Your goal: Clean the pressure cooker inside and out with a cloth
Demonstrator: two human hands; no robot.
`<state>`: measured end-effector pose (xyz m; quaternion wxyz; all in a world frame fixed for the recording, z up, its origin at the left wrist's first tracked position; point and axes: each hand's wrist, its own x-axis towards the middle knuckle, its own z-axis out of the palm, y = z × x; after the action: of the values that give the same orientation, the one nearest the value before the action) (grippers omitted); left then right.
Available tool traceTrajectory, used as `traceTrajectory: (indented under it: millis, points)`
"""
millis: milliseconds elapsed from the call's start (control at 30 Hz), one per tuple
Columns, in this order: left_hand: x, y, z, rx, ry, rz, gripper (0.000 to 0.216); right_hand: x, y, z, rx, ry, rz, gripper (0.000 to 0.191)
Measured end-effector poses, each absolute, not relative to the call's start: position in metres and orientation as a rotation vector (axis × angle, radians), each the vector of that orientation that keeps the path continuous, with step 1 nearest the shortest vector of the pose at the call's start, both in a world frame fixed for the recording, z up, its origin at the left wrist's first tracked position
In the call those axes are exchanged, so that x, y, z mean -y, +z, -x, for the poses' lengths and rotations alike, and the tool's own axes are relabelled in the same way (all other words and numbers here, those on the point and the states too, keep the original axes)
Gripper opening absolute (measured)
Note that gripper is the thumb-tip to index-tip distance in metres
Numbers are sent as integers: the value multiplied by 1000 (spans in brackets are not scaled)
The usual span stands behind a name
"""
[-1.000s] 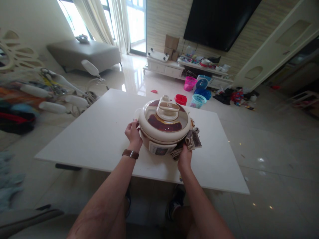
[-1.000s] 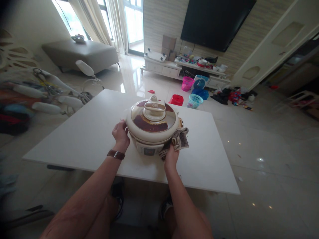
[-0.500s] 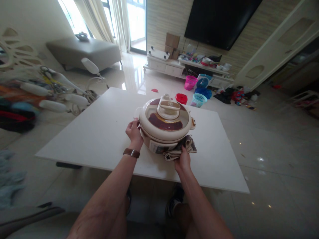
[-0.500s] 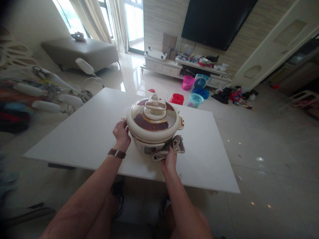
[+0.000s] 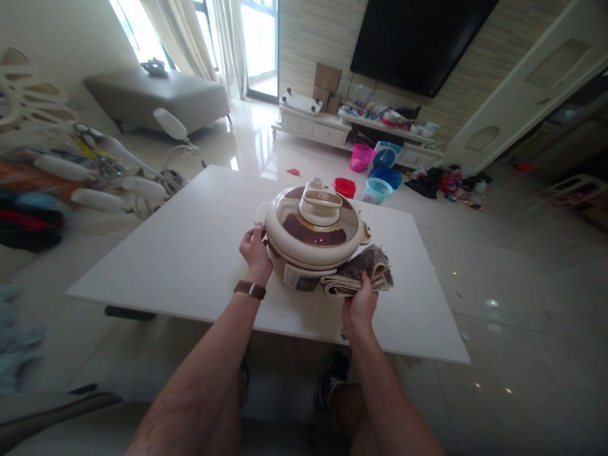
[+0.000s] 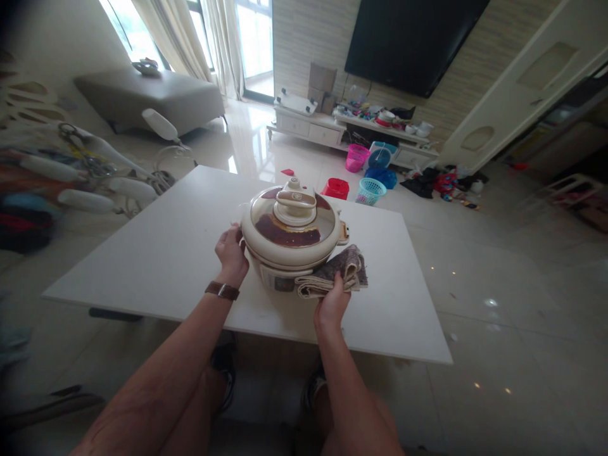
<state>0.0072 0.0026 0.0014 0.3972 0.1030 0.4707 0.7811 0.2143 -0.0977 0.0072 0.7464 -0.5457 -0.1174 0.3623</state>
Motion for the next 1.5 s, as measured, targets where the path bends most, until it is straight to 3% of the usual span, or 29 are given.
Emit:
traceTrajectory:
  millis: [467, 833, 1033, 1167, 1267, 1367, 1500]
  points:
    - [-7, -1, -9, -1216, 2024, -260, 31, 79, -33, -211, 484, 854, 1411, 57]
    - [-6, -5, -4, -1269, 2003, -350, 37, 93, -3, -204, 449, 595, 1393, 63]
    - [31, -1, -11, -1443, 2036, -437, 23, 33, 1, -251, 106, 815, 1170, 49]
    - [93, -13, -41, -1615, 1821, -566, 42, 13, 0, -265, 116, 1022, 996, 40]
    - [131, -27, -69, -1552, 1558, -744, 73, 10, 4, -268, 172, 1102, 937, 35]
    - [146, -34, -90, -1481, 1446, -934, 100, 12, 11, -269, 143, 1179, 880, 35]
    - [143, -32, -101, -1553, 1383, -1088, 117, 16, 17, -270, 82, 1242, 827, 35]
